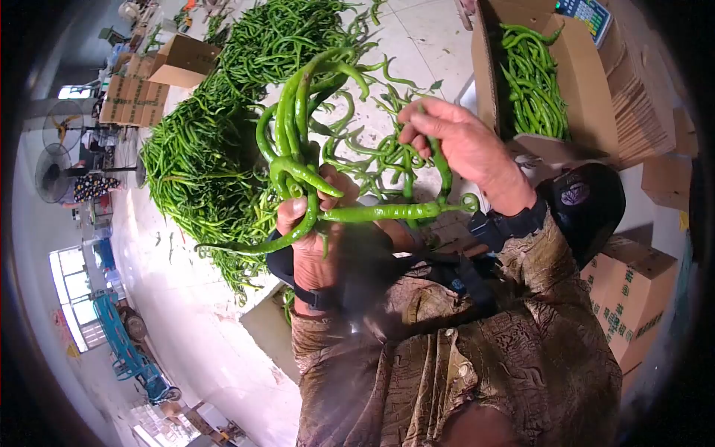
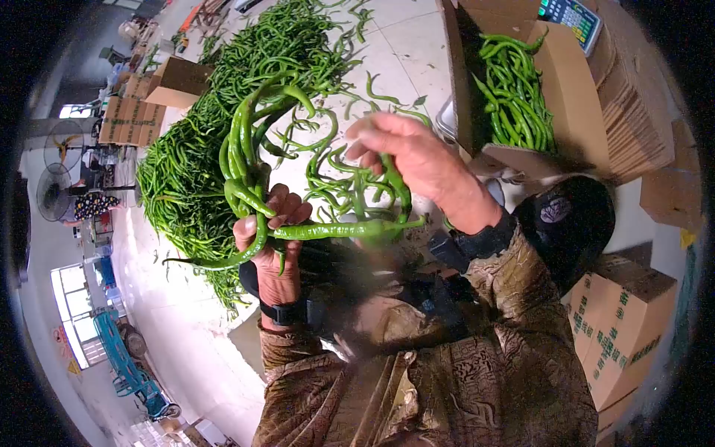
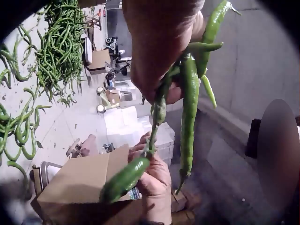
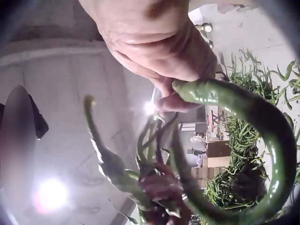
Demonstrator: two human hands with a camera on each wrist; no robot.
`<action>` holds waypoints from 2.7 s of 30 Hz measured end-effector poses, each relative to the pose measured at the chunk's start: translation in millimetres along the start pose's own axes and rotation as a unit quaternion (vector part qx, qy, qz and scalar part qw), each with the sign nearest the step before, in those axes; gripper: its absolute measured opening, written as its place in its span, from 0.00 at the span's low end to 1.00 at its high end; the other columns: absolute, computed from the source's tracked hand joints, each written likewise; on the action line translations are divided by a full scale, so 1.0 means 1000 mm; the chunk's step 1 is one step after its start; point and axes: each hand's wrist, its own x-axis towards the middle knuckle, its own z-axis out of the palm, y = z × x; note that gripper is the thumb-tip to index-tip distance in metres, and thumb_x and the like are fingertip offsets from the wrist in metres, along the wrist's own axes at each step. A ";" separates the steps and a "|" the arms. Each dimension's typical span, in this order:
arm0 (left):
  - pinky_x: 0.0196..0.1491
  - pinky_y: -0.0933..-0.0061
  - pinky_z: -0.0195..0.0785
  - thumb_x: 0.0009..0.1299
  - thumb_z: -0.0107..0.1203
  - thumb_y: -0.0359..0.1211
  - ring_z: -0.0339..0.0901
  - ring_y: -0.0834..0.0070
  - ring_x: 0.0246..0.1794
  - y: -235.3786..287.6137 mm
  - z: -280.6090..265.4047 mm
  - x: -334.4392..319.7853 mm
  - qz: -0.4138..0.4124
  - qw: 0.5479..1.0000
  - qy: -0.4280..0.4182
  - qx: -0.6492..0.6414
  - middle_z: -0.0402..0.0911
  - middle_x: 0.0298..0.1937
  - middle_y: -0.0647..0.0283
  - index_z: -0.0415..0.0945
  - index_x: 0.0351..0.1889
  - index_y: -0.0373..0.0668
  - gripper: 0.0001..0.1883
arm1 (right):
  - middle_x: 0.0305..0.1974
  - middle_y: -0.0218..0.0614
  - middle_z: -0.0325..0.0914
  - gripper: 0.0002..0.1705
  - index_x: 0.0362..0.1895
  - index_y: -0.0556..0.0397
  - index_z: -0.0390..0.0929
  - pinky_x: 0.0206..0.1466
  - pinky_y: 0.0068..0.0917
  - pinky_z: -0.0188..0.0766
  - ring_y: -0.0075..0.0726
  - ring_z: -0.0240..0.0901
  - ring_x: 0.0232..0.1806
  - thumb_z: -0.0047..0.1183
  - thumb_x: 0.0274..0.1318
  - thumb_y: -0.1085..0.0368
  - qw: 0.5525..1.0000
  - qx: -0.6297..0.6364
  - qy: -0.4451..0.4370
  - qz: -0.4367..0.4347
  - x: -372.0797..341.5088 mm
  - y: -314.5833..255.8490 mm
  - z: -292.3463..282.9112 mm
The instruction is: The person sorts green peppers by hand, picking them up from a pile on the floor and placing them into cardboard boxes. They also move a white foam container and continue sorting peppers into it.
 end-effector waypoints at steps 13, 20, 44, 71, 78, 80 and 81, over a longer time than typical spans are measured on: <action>0.38 0.71 0.67 0.56 0.54 0.38 0.71 0.70 0.35 -0.030 -0.026 -0.031 -0.085 0.990 0.038 -0.101 0.73 0.34 0.61 0.71 0.45 0.38 0.20 | 0.35 0.31 0.73 0.20 0.55 0.60 0.72 0.37 0.14 0.61 0.19 0.66 0.34 0.43 0.67 0.59 0.949 -0.198 0.165 -0.180 -0.050 -0.105 -0.014; 0.34 0.67 0.63 0.49 0.58 0.39 0.70 0.68 0.30 -0.038 -0.025 -0.019 -0.061 0.995 -0.052 -0.062 0.73 0.33 0.59 0.72 0.43 0.38 0.24 | 0.54 0.44 0.72 0.23 0.61 0.62 0.66 0.51 0.22 0.68 0.28 0.71 0.48 0.45 0.67 0.61 0.916 -0.268 0.278 -0.112 -0.050 -0.187 -0.109; 0.58 0.65 0.68 0.39 0.67 0.29 0.71 0.66 0.59 -0.046 -0.015 -0.018 -0.162 0.974 0.043 0.153 0.70 0.60 0.55 0.54 0.69 0.39 0.54 | 0.41 0.33 0.78 0.13 0.49 0.60 0.73 0.48 0.22 0.70 0.22 0.74 0.41 0.53 0.61 0.68 0.986 -0.156 0.013 0.050 -0.034 -0.078 0.081; 0.42 0.69 0.71 0.50 0.65 0.36 0.77 0.68 0.36 -0.077 -0.024 -0.013 -0.062 0.995 -0.049 -0.061 0.77 0.39 0.54 0.68 0.54 0.33 0.33 | 0.35 0.28 0.71 0.12 0.46 0.55 0.70 0.37 0.16 0.61 0.18 0.65 0.34 0.49 0.65 0.61 0.968 -0.231 0.097 -0.015 -0.012 -0.031 0.064; 0.36 0.80 0.71 0.50 0.64 0.33 0.74 0.78 0.27 -0.068 -0.017 -0.015 -0.082 0.996 -0.012 0.035 0.79 0.39 0.57 0.68 0.55 0.31 0.33 | 0.34 0.30 0.76 0.15 0.44 0.56 0.72 0.38 0.20 0.64 0.21 0.68 0.33 0.49 0.63 0.57 0.956 -0.276 0.094 -0.024 -0.008 -0.034 0.055; 0.34 0.81 0.70 0.50 0.64 0.33 0.74 0.79 0.27 -0.071 -0.009 -0.011 -0.068 0.997 -0.016 0.024 0.79 0.39 0.57 0.67 0.55 0.32 0.33 | 0.34 0.31 0.77 0.15 0.45 0.55 0.72 0.39 0.21 0.64 0.21 0.68 0.34 0.48 0.63 0.57 0.963 -0.249 0.098 -0.045 -0.006 -0.030 0.057; 0.32 0.83 0.69 0.50 0.64 0.33 0.74 0.80 0.26 -0.071 -0.008 -0.011 -0.054 0.998 -0.019 0.014 0.79 0.39 0.57 0.67 0.56 0.32 0.33 | 0.34 0.31 0.77 0.15 0.45 0.55 0.72 0.39 0.21 0.64 0.21 0.68 0.34 0.48 0.63 0.57 0.963 -0.249 0.098 -0.044 -0.007 -0.030 0.058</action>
